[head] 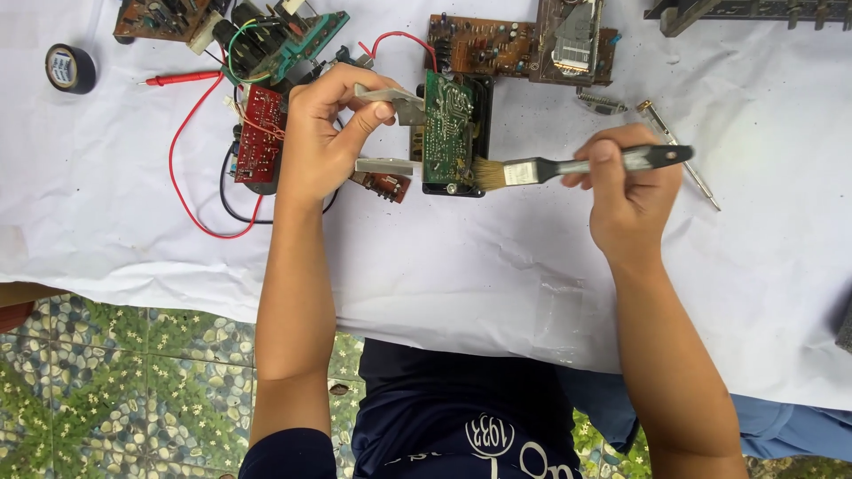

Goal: Cleaning and disassembling electronic circuit boards and components using a brush and a screwdriver.

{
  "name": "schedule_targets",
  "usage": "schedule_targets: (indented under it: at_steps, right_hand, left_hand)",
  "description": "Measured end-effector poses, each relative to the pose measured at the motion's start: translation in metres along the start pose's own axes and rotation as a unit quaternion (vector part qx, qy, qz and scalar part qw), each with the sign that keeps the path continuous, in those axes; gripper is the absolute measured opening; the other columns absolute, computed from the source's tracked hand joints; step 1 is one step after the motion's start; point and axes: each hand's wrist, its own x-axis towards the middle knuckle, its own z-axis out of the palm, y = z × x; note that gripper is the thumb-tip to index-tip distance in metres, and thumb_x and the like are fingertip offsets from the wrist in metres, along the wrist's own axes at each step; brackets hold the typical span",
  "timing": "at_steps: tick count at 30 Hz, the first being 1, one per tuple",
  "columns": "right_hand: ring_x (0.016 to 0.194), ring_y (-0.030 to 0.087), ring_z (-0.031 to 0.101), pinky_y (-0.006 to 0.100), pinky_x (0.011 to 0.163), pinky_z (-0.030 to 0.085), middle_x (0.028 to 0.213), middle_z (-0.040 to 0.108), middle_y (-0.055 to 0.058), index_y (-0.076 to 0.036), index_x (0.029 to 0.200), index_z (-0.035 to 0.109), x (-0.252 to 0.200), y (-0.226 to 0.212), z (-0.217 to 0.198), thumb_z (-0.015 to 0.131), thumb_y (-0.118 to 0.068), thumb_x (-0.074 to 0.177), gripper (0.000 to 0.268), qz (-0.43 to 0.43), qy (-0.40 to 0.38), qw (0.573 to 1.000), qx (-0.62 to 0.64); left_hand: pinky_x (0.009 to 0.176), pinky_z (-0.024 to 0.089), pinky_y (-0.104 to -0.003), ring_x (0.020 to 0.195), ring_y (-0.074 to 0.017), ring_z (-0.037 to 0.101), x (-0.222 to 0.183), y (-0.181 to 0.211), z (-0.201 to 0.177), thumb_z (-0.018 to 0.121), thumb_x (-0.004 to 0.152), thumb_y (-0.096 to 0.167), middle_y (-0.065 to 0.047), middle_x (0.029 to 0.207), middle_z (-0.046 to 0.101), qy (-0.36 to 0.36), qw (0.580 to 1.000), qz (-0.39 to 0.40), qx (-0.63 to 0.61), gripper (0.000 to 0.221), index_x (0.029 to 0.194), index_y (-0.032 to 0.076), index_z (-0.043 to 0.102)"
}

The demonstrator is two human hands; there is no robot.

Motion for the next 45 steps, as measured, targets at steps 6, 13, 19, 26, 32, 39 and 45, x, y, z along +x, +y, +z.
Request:
schedule_targets:
  at_steps: [6,13,19,26,32,39,45]
  right_hand:
    - [0.065,0.027,0.069,0.030,0.057,0.058,0.086,0.059,0.018,0.007,0.093,0.059,-0.002,0.000,-0.002,0.049,-0.013,0.114,0.030,0.018,0.008,1.000,-0.011]
    - [0.062,0.018,0.054,0.028,0.057,0.039,0.083,0.056,0.011,-0.002,0.099,0.049,0.012,0.017,-0.039,0.050,-0.031,0.120,0.035,0.047,0.149,0.986,-0.057]
    - [0.060,0.007,0.028,0.030,0.057,0.020,0.059,0.031,-0.007,-0.013,0.063,0.040,0.023,0.002,-0.048,0.047,-0.021,0.123,0.061,0.202,-0.063,0.957,-0.198]
    - [0.091,0.024,0.060,0.035,0.071,0.043,0.112,0.066,0.017,0.006,0.120,0.070,0.018,0.037,-0.105,0.077,0.000,0.129,0.013,-0.016,0.004,0.941,-0.337]
    - [0.096,0.031,0.059,0.043,0.085,0.054,0.120,0.052,0.019,0.000,0.122,0.070,0.027,0.043,-0.086,0.091,-0.010,0.100,0.032,0.040,-0.089,0.913,-0.396]
    - [0.092,0.027,0.059,0.035,0.068,0.045,0.123,0.066,0.019,0.004,0.117,0.055,0.027,0.027,-0.086,0.068,0.008,0.118,0.014,-0.074,0.028,0.953,-0.292]
    - [0.091,0.050,0.061,0.062,0.079,0.061,0.128,0.059,0.039,-0.009,0.161,0.046,0.008,0.036,-0.072,0.061,-0.008,0.120,0.044,-0.134,0.152,0.972,0.118]
  left_hand:
    - [0.073,0.051,-0.032,0.089,-0.0231,0.063,-0.001,0.006,0.015,0.064,0.106,0.026,-0.008,0.101,0.075,0.032,0.990,0.124,0.053,0.023,0.102,0.004,0.070]
    - [0.070,0.046,-0.038,0.074,-0.0298,0.056,-0.006,0.031,0.041,0.071,0.098,0.002,-0.012,0.082,0.068,0.078,0.961,0.239,0.118,0.010,0.092,-0.004,0.067]
    - [0.050,0.038,-0.031,0.059,-0.0232,0.052,-0.013,0.039,0.053,0.074,0.098,0.013,-0.007,0.066,0.061,0.154,0.916,0.289,0.230,0.022,0.083,0.001,0.064]
    - [0.051,0.038,-0.029,0.058,-0.0194,0.051,-0.020,0.048,0.065,0.073,0.098,0.011,-0.001,0.068,0.062,0.145,0.918,0.254,0.267,0.021,0.079,0.005,0.066]
    - [0.052,0.040,-0.026,0.058,-0.0171,0.050,-0.020,0.048,0.072,0.074,0.095,0.008,-0.002,0.072,0.067,0.151,0.906,0.295,0.265,0.017,0.080,0.005,0.067]
    - [0.048,0.032,-0.028,0.056,-0.0165,0.043,-0.012,0.047,0.079,0.081,0.095,0.020,0.001,0.059,0.054,0.206,0.907,0.247,0.273,0.030,0.074,0.007,0.063]
    - [0.053,0.035,-0.027,0.058,-0.0159,0.040,0.000,0.044,0.083,0.075,0.099,0.013,0.000,0.065,0.051,0.190,0.928,0.212,0.242,0.034,0.075,0.007,0.052]
